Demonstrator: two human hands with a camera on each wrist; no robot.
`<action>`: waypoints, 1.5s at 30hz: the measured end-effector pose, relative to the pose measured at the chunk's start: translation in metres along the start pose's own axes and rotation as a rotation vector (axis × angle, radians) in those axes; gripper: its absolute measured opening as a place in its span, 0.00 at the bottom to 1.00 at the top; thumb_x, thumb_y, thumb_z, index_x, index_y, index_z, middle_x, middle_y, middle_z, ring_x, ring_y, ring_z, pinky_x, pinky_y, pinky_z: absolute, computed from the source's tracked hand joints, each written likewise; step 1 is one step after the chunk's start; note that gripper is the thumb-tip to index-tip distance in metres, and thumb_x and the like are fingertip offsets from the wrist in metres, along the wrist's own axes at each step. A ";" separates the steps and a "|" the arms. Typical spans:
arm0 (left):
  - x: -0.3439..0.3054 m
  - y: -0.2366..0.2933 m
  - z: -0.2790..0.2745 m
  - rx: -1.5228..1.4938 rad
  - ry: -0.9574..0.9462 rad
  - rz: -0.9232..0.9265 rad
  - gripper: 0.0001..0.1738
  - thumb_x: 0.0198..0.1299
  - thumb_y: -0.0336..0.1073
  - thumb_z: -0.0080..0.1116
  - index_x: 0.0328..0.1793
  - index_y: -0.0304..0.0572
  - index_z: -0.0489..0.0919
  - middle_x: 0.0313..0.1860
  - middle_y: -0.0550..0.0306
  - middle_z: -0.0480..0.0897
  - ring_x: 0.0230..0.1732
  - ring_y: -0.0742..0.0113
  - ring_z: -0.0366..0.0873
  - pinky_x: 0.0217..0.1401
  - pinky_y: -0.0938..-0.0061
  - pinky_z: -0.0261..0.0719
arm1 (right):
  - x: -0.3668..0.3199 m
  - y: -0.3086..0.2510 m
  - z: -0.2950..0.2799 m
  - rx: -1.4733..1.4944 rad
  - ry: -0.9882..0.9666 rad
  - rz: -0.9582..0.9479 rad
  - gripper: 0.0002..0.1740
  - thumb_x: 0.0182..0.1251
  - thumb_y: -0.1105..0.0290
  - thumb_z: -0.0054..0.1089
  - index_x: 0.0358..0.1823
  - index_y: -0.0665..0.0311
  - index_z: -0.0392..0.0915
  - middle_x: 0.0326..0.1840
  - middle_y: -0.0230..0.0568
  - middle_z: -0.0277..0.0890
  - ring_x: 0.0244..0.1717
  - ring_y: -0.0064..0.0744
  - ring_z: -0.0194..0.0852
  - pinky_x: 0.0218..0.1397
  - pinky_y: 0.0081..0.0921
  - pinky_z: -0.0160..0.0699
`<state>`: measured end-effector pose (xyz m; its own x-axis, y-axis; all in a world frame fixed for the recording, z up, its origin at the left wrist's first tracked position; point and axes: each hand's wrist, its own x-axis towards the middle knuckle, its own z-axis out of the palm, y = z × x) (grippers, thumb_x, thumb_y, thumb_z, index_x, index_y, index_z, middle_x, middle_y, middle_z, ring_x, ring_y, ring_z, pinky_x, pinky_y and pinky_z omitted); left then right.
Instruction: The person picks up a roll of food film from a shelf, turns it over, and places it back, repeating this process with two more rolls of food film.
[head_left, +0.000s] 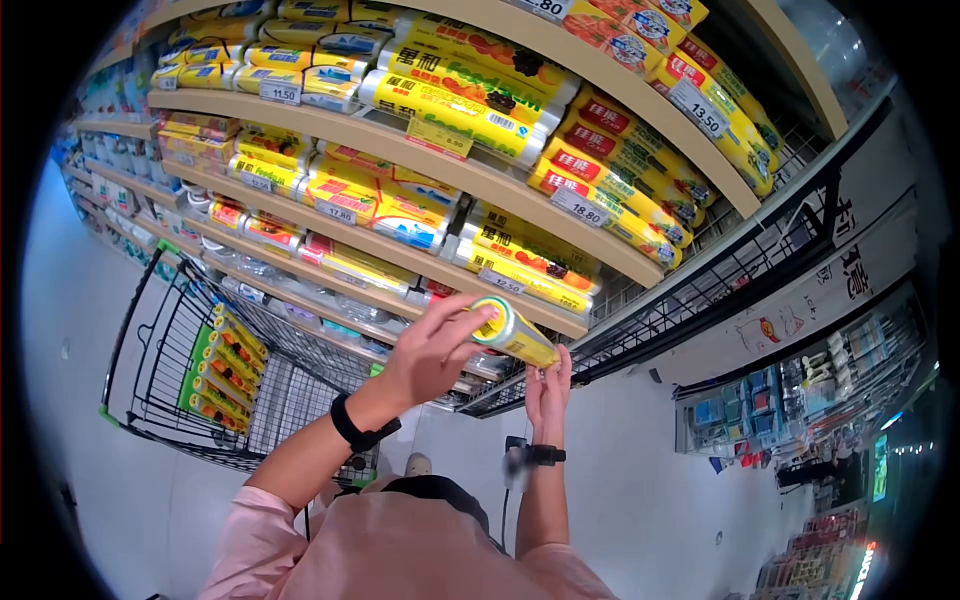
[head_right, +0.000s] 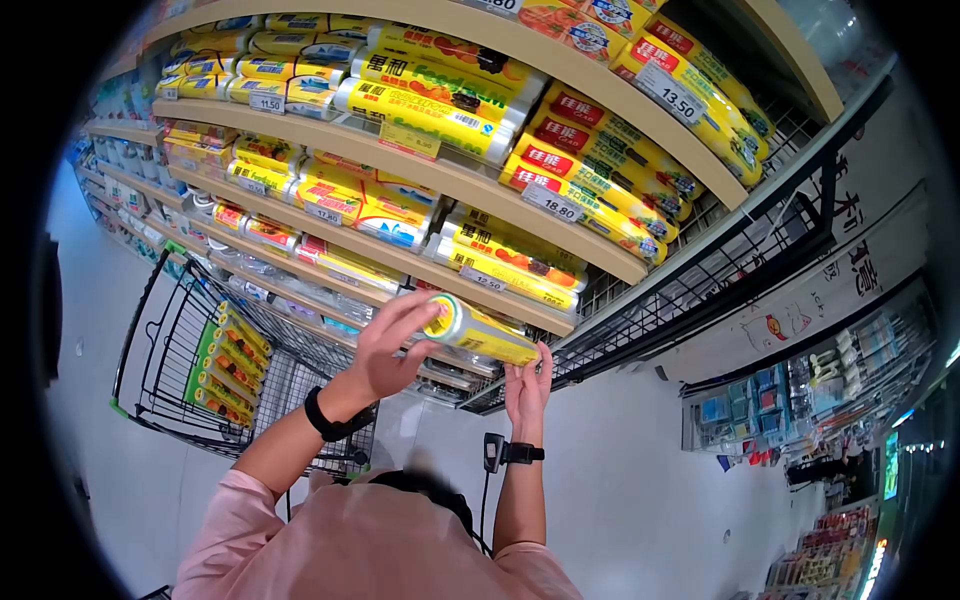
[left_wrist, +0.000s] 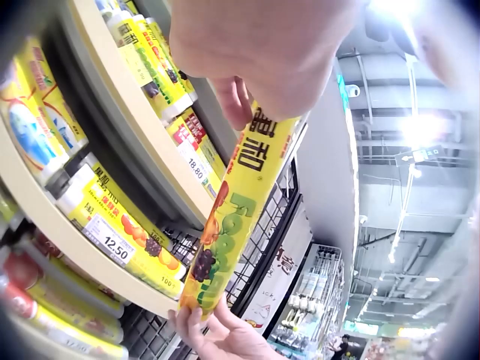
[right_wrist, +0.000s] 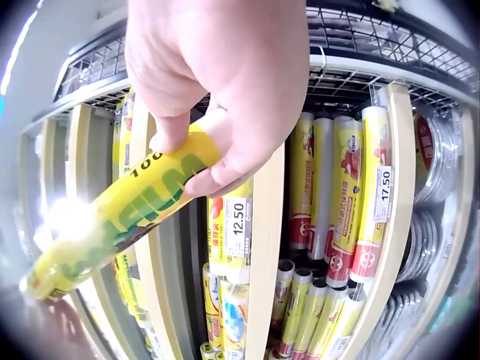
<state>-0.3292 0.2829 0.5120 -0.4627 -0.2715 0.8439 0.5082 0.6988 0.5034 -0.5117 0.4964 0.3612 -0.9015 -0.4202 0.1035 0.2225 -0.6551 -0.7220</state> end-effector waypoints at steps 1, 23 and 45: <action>0.000 -0.001 -0.002 0.016 0.028 -0.088 0.29 0.51 0.19 0.67 0.62 0.38 0.78 0.61 0.43 0.78 0.56 0.53 0.81 0.53 0.68 0.83 | -0.001 -0.007 0.001 -0.053 0.008 -0.012 0.24 0.76 0.72 0.53 0.70 0.57 0.60 0.66 0.47 0.68 0.62 0.40 0.73 0.66 0.36 0.78; 0.047 -0.173 0.070 -0.062 0.187 -0.577 0.19 0.65 0.25 0.59 0.60 0.29 0.69 0.58 0.47 0.75 0.55 0.63 0.79 0.61 0.71 0.77 | 0.103 -0.079 0.032 -0.915 0.109 -0.369 0.33 0.63 0.79 0.59 0.72 0.67 0.65 0.64 0.44 0.66 0.54 0.33 0.76 0.52 0.22 0.79; 0.061 -0.240 0.101 0.014 -0.035 -0.685 0.32 0.54 0.11 0.52 0.67 0.33 0.66 0.57 0.51 0.76 0.54 0.64 0.76 0.58 0.73 0.75 | 0.162 -0.071 0.011 -1.017 0.099 -0.193 0.26 0.60 0.71 0.64 0.57 0.72 0.66 0.57 0.63 0.72 0.61 0.61 0.70 0.64 0.44 0.71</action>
<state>-0.5527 0.1649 0.4241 -0.6997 -0.6341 0.3291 0.0833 0.3851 0.9191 -0.6693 0.4682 0.4372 -0.9253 -0.2806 0.2552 -0.3054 0.1521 -0.9400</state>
